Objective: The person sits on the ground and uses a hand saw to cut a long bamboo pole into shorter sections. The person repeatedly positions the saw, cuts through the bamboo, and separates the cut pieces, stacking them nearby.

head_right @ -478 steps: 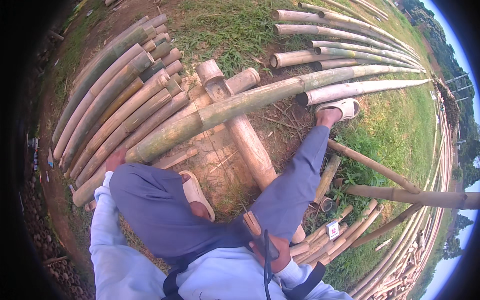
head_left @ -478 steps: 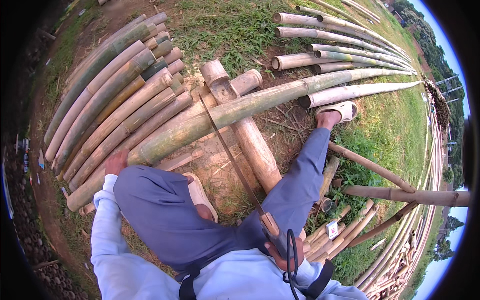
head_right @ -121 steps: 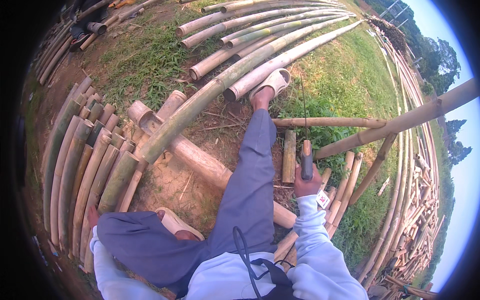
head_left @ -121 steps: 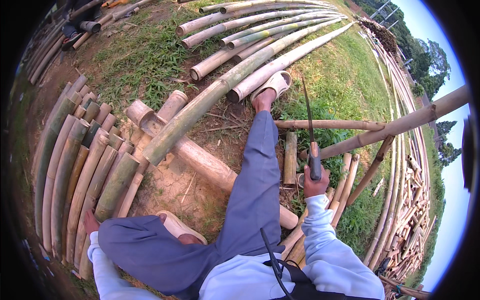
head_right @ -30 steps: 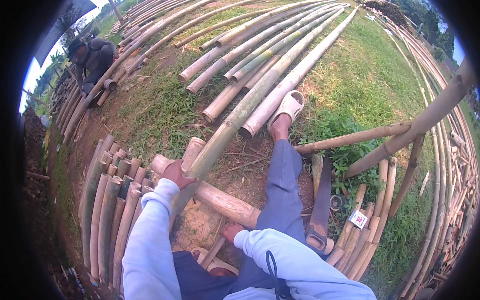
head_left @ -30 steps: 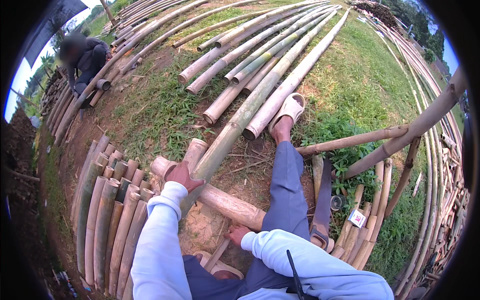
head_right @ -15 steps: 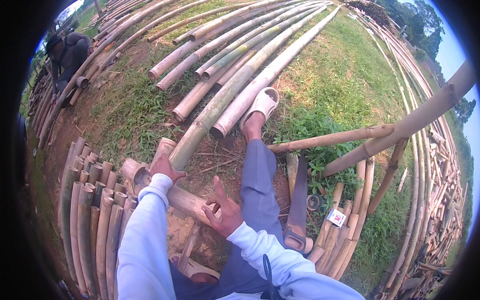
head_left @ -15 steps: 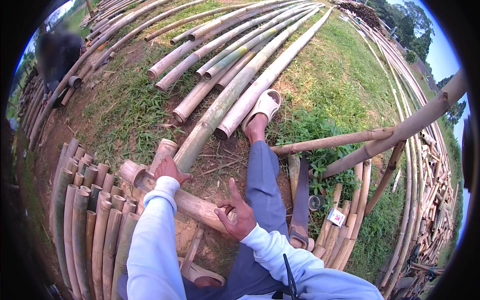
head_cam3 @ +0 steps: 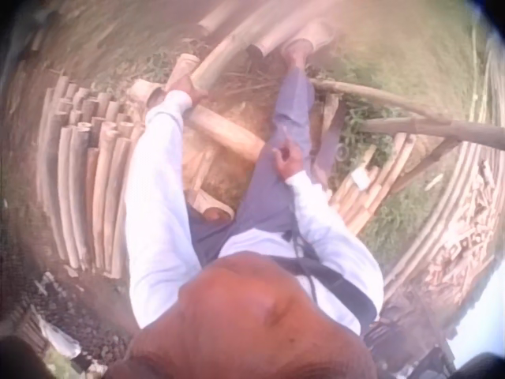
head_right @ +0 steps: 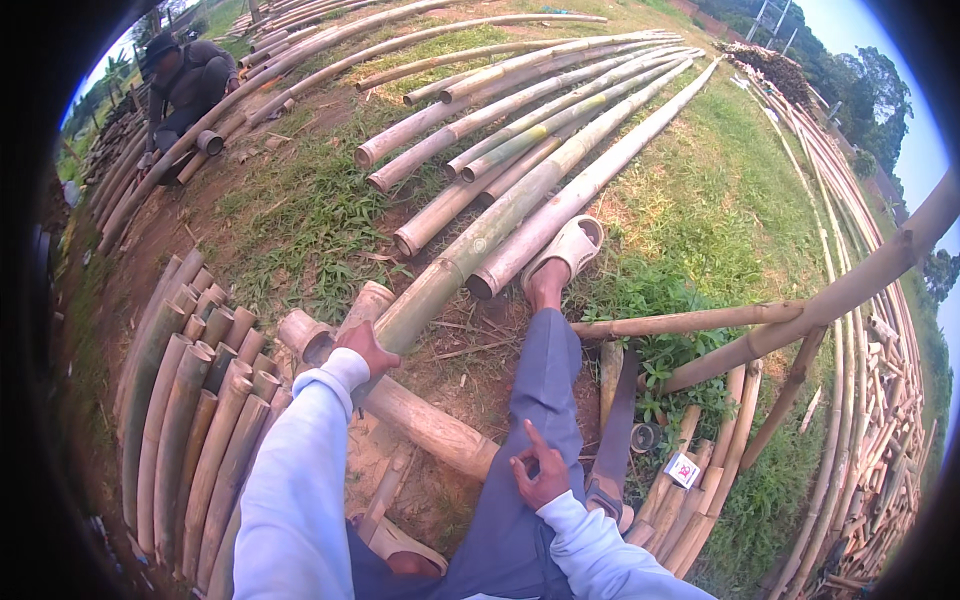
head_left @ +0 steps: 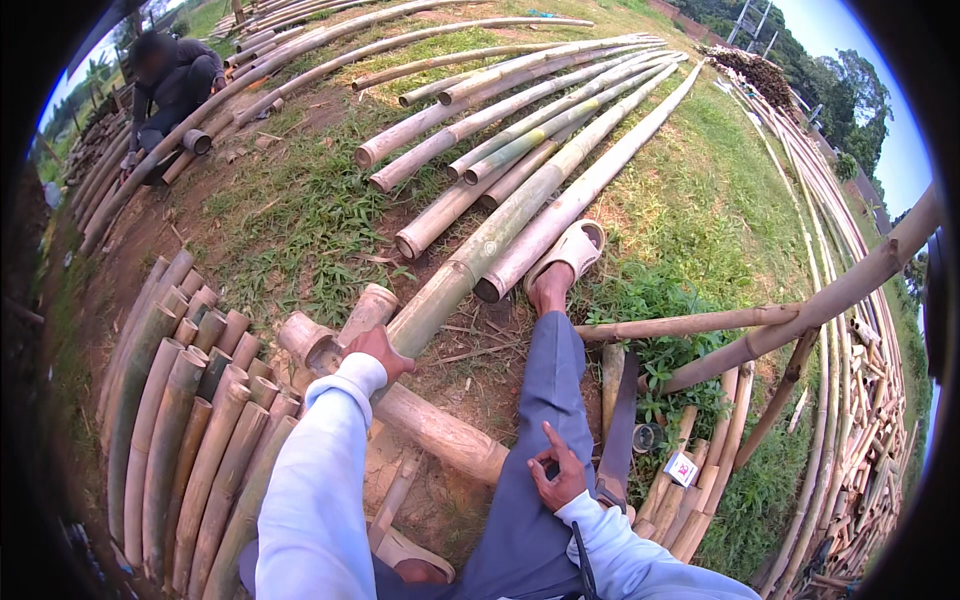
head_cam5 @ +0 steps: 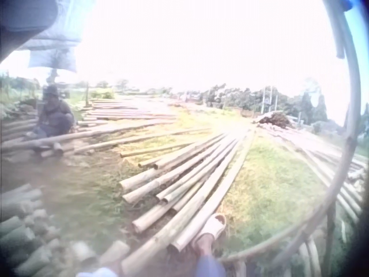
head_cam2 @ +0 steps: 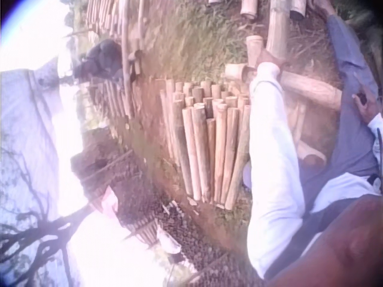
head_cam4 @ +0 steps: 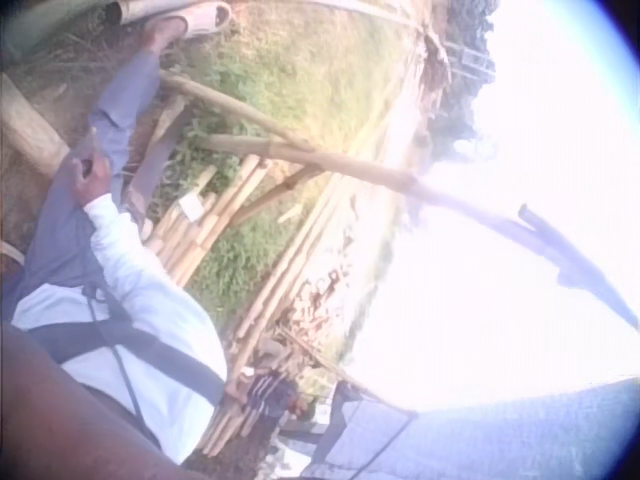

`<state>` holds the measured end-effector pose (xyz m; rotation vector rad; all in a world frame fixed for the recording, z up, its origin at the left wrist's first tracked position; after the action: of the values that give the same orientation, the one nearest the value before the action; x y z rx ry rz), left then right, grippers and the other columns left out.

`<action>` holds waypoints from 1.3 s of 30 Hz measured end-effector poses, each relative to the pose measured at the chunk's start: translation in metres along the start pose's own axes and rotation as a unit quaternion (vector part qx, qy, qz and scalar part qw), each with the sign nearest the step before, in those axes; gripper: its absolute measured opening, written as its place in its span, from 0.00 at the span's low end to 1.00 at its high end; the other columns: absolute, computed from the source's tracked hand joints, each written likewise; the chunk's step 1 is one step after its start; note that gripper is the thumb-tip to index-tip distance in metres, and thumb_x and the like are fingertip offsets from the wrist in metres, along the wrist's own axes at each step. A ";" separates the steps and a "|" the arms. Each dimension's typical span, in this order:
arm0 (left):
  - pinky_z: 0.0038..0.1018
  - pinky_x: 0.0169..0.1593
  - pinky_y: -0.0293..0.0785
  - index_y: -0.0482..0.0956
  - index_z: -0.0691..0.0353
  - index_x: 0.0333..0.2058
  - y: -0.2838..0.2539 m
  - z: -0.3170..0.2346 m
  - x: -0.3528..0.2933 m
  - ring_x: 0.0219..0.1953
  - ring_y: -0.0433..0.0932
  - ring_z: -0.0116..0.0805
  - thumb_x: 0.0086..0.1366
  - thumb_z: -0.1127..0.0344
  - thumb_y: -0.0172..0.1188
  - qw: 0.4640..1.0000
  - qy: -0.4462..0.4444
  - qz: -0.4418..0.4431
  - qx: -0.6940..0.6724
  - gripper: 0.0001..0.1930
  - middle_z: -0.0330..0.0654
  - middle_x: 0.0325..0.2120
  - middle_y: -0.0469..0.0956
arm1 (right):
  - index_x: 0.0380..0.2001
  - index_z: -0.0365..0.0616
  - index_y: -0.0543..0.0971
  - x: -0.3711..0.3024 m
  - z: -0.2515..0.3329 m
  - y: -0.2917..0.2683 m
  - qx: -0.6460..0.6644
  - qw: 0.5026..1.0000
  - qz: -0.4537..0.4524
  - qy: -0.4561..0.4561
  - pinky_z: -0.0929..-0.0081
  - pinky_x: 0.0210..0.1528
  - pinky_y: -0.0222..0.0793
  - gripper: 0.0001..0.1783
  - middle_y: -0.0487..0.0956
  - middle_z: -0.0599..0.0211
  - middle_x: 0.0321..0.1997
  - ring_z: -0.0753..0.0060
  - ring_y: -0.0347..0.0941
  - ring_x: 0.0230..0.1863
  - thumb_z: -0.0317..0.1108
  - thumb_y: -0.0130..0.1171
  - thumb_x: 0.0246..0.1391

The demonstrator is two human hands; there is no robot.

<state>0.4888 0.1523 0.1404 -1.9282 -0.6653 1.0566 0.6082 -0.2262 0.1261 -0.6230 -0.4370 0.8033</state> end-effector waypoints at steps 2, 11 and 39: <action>0.40 0.60 0.76 0.78 0.72 0.52 -0.024 0.017 -0.028 0.53 0.82 0.55 0.43 0.46 0.77 1.000 0.008 0.011 -0.013 0.42 0.63 0.49 0.81 | 0.72 0.49 0.66 -0.001 -0.005 0.004 0.008 1.000 0.006 0.019 0.70 0.39 0.73 0.43 0.83 0.68 0.29 0.68 0.75 0.28 0.26 0.68 0.53; 0.42 0.56 0.76 0.75 0.73 0.48 -0.084 0.195 -0.191 0.49 0.80 0.60 0.42 0.48 0.77 0.999 0.047 -0.013 -0.007 0.41 0.65 0.42 0.81 | 0.73 0.50 0.65 -0.010 -0.001 0.017 0.041 0.998 0.044 0.003 0.73 0.38 0.73 0.42 0.81 0.66 0.28 0.74 0.75 0.28 0.21 0.64 0.55; 0.44 0.67 0.64 0.64 0.55 0.64 0.047 0.423 -0.520 0.61 0.69 0.55 0.45 0.61 0.77 0.907 -0.265 -0.255 0.205 0.47 0.49 0.58 0.70 | 0.65 0.58 0.70 -0.059 0.127 0.310 -0.339 0.653 0.473 -0.485 0.42 0.69 0.57 0.37 0.79 0.58 0.57 0.55 0.74 0.60 0.44 0.69 0.51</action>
<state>-0.1358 -0.0894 0.1901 -1.0150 -1.0760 1.2527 0.3346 -0.0625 0.0074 -1.1186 -1.5249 2.0543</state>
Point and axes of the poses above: each hand's wrist, its own x-axis towards the middle knuckle, its own y-axis out of the palm, z = x × y, the point moved 6 cm from there along x, towards the middle knuckle
